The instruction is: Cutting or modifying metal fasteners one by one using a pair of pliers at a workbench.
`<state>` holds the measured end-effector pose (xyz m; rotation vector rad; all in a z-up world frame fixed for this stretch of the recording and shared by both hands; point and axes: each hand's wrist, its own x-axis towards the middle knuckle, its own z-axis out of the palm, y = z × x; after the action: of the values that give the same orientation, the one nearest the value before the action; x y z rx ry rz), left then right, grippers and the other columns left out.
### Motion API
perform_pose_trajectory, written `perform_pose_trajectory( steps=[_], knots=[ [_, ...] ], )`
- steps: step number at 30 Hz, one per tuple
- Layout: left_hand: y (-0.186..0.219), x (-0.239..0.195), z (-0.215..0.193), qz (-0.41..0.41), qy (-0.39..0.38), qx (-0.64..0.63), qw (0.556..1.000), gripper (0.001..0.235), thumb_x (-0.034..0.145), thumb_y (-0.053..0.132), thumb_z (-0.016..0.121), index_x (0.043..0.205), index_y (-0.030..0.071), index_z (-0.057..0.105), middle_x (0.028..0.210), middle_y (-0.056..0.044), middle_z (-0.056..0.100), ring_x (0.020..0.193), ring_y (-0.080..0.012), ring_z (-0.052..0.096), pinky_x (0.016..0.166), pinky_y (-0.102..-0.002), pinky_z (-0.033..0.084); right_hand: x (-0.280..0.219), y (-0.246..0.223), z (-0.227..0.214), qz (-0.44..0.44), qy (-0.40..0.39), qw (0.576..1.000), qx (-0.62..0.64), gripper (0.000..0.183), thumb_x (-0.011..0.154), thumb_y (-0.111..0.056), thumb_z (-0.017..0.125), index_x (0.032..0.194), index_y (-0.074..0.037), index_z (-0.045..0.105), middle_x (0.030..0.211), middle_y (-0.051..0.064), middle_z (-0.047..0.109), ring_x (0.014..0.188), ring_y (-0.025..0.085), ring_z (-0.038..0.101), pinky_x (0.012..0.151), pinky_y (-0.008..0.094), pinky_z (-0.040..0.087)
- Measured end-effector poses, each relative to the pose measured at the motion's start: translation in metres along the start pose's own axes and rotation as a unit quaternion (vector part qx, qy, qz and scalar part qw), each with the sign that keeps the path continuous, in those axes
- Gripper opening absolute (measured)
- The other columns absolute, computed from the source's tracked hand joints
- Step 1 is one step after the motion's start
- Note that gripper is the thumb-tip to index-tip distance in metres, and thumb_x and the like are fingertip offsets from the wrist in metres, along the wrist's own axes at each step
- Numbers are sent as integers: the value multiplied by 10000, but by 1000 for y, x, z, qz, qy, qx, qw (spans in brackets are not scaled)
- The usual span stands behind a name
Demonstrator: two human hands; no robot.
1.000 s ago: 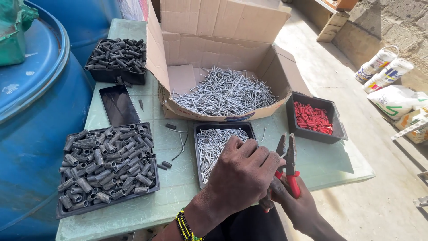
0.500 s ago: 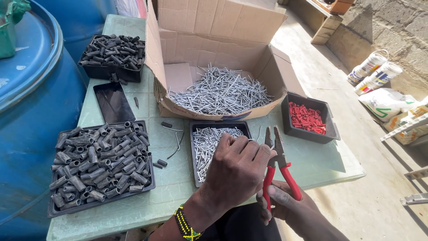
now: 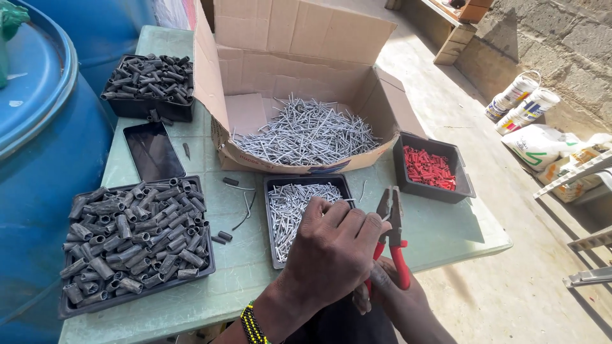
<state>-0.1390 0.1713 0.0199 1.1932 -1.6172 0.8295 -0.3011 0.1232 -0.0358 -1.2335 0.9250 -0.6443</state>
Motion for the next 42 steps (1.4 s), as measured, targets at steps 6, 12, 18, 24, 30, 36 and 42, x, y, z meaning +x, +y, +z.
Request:
perform_pose_trajectory(
  steps=[6,12,18,24,30,36,42],
  knots=[
    [5,-3,5,-7,0,35,999,314,1066,184,716,787,111,593,692,-46,534,664,-225,502,670,-397,393,-11,-33,-7,84,32,984,-152,400,768,-291,784,908,83,790,738,241,792,714,324,725,835,445,592],
    [7,-2,6,-9,-1,30,1000,321,1063,190,702,776,109,584,696,-51,542,666,-234,498,672,-399,382,-9,-26,-16,132,118,977,-122,560,754,-231,767,1250,27,780,991,243,828,852,316,670,850,466,536],
    [18,-3,7,-1,5,19,1000,360,1098,178,648,762,136,524,694,-38,498,661,-232,482,667,-397,364,5,51,-31,-61,2,995,83,319,908,-178,736,809,81,578,519,177,393,412,299,459,402,413,418],
    [12,-2,12,-6,6,16,1000,327,1050,91,640,741,130,538,670,-37,492,657,-220,477,696,-394,399,5,44,13,-101,52,986,121,345,881,-1,729,636,32,488,436,195,456,371,281,495,387,399,466],
    [0,-9,21,-1,-17,51,999,324,1011,152,760,741,119,584,681,-54,554,663,-242,510,692,-416,403,4,15,-10,13,-35,997,-70,438,919,-350,649,799,67,709,687,234,756,674,274,701,724,358,548],
    [6,-7,23,0,-7,5,1000,301,984,126,799,756,129,601,694,-46,557,667,-252,512,680,-421,374,0,43,-30,99,-12,982,162,368,1007,-183,643,805,119,586,591,167,410,460,273,422,451,374,371],
    [14,-6,18,-8,-21,-21,1000,319,1022,147,740,752,114,573,685,-45,547,655,-245,506,691,-420,374,10,75,-17,-49,62,982,170,386,867,-226,763,835,150,680,498,176,481,388,239,486,369,354,336]
  ],
)
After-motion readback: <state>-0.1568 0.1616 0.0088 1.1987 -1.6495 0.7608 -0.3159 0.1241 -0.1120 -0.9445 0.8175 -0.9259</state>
